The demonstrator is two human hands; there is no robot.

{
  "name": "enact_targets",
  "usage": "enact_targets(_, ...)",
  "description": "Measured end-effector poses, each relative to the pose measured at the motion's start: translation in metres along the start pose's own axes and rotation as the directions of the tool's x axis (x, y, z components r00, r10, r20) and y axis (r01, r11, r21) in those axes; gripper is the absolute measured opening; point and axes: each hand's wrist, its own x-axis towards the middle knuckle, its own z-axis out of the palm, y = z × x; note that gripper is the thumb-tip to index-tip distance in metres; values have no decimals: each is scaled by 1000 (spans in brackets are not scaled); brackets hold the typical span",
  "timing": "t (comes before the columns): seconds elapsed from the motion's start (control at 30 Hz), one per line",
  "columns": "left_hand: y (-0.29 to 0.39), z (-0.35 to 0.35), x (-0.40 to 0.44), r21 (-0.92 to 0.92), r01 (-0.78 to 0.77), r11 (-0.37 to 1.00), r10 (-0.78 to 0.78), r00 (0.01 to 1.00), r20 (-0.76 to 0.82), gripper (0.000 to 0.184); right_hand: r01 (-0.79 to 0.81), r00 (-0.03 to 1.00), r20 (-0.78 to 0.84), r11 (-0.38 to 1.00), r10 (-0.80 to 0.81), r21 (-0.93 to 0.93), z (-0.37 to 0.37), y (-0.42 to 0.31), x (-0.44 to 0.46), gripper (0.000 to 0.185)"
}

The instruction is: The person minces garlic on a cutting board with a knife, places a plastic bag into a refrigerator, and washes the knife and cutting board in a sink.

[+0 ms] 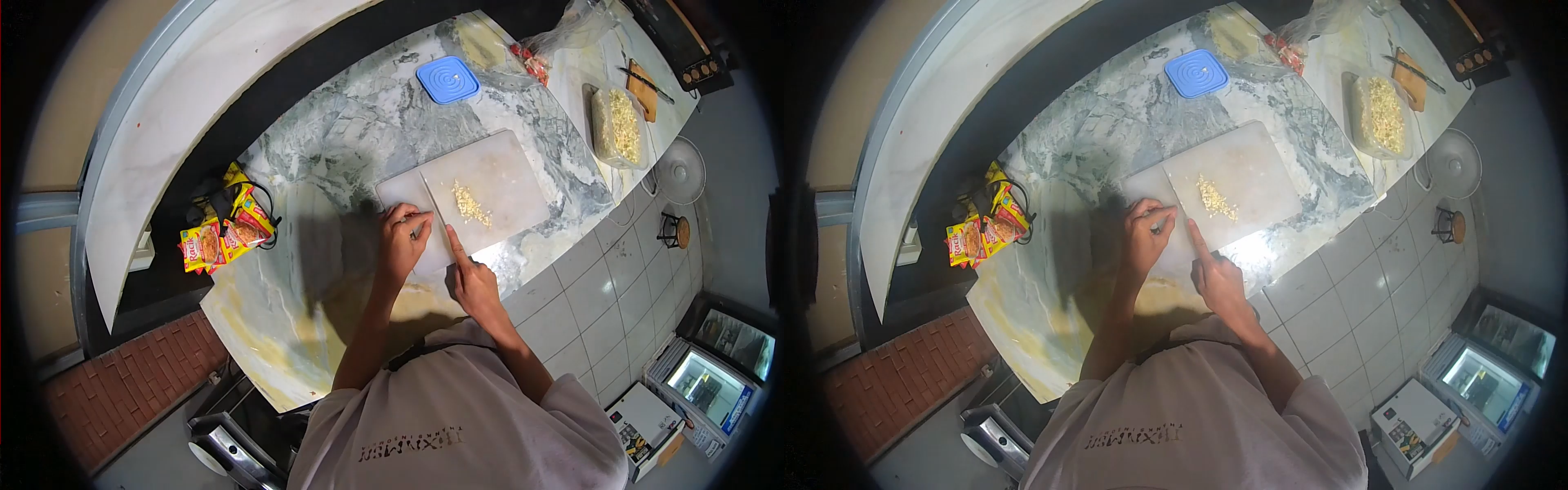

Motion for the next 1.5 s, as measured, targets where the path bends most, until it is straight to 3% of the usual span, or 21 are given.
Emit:
enact_targets(0.37, -1, 3, -1, 17, -18, 1000, 19, 999, -34, 13, -8, 997, 81, 992, 18, -125, -6, -2, 2, 78)
enact_targets(0.67, -1, 1, -2, -2, 30, 1000, -30, 1000, -5, 13, -23, 996, 82, 998, 27, -53, -6, 1, 1, 77)
enact_targets(0.87, -5, 3, 1, -37, 9, 999, -10, 1000, -26, 7, 55, 998, 43, 998, -56, 22, -10, 8, -15, 81)
enact_targets(1.0, 4, 0, 3, -76, 111, 991, -112, 994, -7, 5, 45, 998, 51, 998, -47, 31, -9, 12, -17, 77)
enact_targets(1.3, 0, 0, 3, -75, 71, 995, -73, 997, -24, 7, 131, 991, 2, 987, -131, -94, 2, 15, -14, 77)
enact_targets(1.5, 3, 0, 4, -85, 70, 994, -74, 997, -37, 7, 1, 1000, 18, 997, 1, -80, 2, 14, -11, 78)
